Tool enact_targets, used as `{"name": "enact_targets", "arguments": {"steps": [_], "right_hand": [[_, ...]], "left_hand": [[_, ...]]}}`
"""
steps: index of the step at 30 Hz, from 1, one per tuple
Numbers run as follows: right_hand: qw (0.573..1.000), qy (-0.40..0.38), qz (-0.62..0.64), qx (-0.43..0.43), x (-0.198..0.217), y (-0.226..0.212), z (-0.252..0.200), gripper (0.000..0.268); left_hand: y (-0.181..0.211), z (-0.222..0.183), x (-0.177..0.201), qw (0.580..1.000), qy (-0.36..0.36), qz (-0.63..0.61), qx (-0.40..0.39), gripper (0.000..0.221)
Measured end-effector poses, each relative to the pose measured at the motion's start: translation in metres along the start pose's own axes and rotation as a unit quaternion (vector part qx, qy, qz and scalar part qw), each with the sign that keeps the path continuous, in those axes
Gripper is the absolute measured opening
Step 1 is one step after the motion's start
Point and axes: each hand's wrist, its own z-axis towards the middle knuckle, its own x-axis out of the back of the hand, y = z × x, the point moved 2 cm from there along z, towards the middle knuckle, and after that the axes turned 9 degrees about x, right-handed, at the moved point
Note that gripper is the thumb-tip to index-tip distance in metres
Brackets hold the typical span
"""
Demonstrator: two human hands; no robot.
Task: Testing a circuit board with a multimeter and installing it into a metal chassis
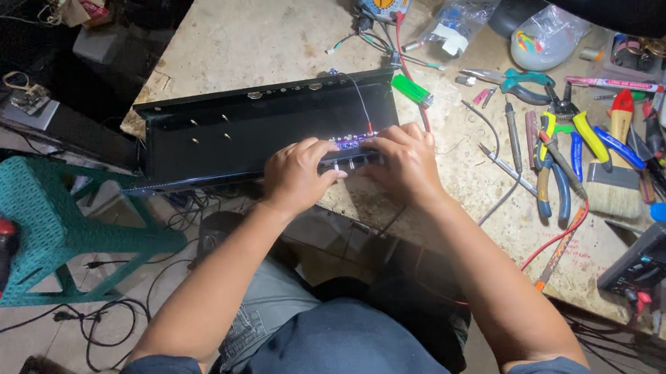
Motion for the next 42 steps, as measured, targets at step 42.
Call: {"name": "enact_targets", "arguments": {"steps": [42], "right_hand": [[0.985,-0.117,0.022,-0.125,0.000,-0.018,0.014,0.049]], "left_hand": [[-0.018,-0.001,-0.024,0.999,0.017,0.023,-0.046,0.039]]}}
